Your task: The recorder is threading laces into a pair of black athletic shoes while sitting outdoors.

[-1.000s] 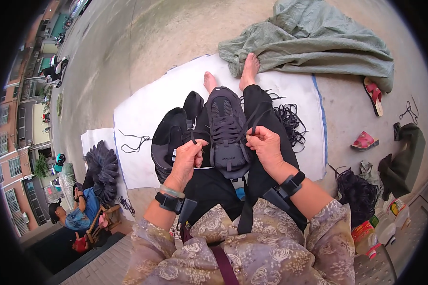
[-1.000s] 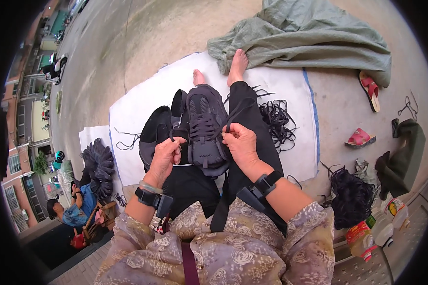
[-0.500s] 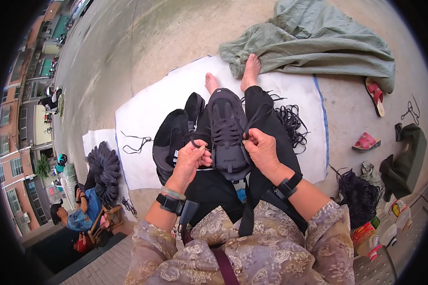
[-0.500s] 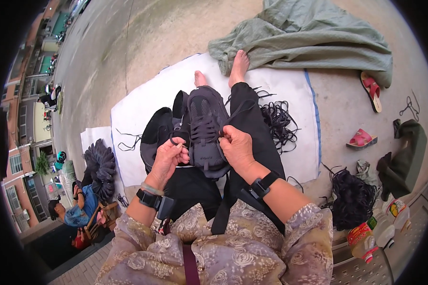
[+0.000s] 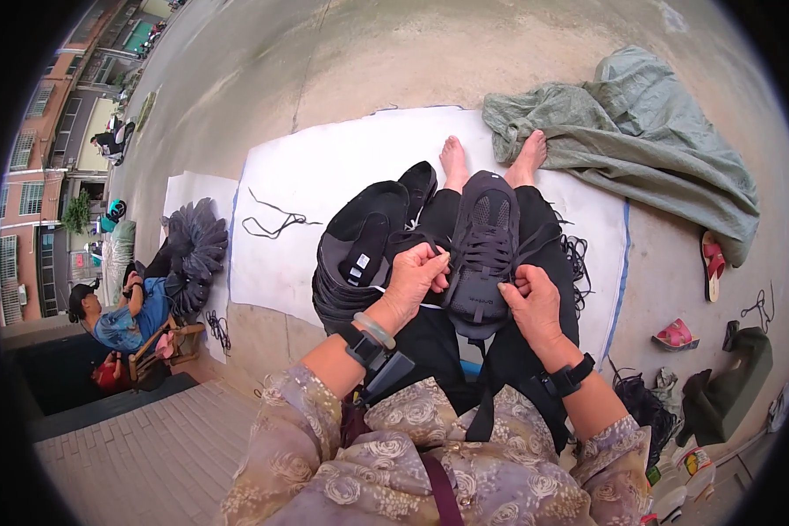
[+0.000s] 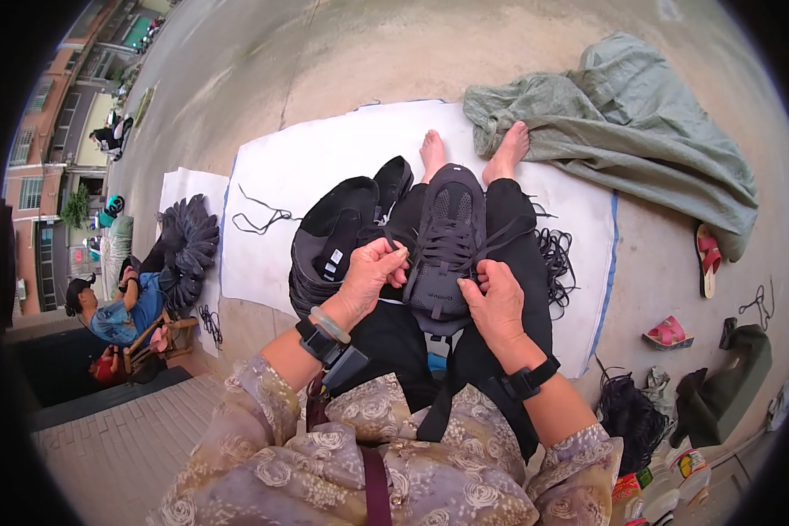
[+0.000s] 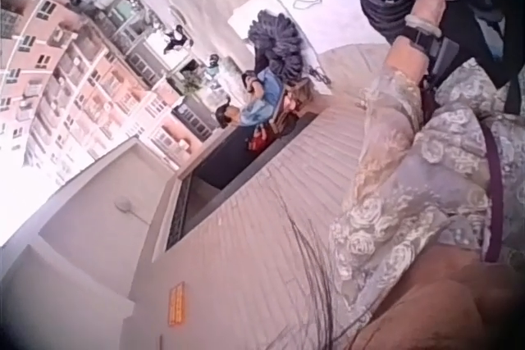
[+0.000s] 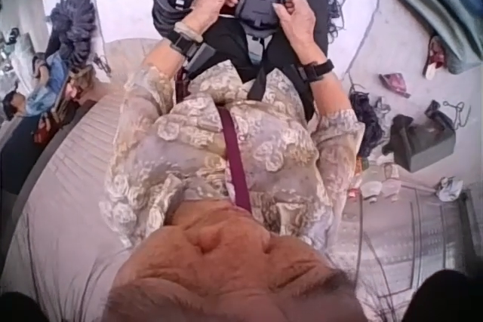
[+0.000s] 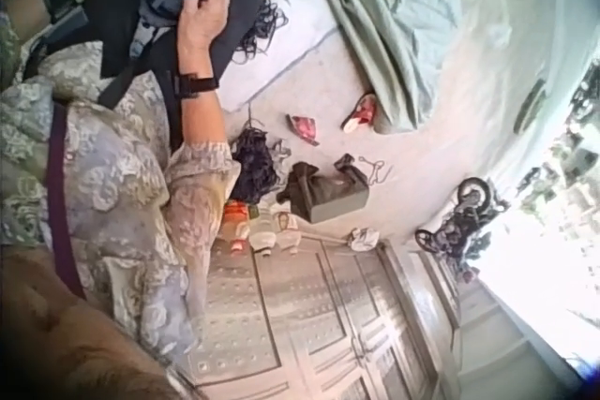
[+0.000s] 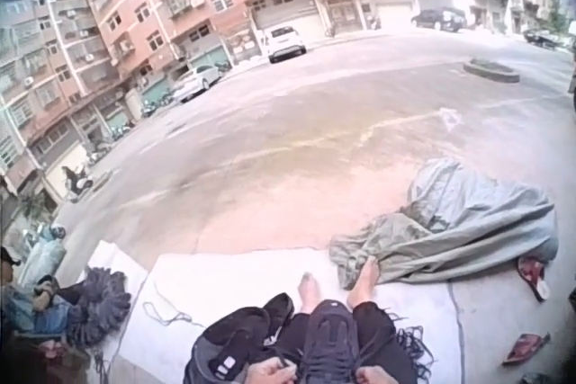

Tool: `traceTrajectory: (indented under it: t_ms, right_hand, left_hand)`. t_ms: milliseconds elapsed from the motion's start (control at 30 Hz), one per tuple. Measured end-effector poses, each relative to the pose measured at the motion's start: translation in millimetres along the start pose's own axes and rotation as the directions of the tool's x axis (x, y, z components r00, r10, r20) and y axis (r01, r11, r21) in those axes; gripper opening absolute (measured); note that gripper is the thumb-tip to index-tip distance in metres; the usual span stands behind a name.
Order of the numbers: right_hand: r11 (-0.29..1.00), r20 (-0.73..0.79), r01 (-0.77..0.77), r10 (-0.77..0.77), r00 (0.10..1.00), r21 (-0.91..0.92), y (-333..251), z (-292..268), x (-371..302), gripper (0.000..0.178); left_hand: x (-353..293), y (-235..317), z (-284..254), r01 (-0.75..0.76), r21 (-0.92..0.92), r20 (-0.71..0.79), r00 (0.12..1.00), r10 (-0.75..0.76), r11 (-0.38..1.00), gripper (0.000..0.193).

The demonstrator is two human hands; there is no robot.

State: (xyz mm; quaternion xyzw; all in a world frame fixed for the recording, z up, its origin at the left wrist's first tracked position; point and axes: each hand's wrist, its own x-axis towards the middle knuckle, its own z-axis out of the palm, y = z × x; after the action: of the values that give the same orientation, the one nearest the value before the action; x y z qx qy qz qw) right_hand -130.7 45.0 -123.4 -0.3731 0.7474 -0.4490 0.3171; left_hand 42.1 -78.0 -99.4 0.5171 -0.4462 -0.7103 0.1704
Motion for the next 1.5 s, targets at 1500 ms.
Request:
traceTrajectory:
  t_ms: [1500]
  right_hand:
    - [0.652,0.208,0.565,-0.544,0.813,-0.505,-39,56,11,0.01]
  left_hand:
    - [6,-20,6,-0.304,0.524,-0.077,0.913,0.4,0.796,0.012]
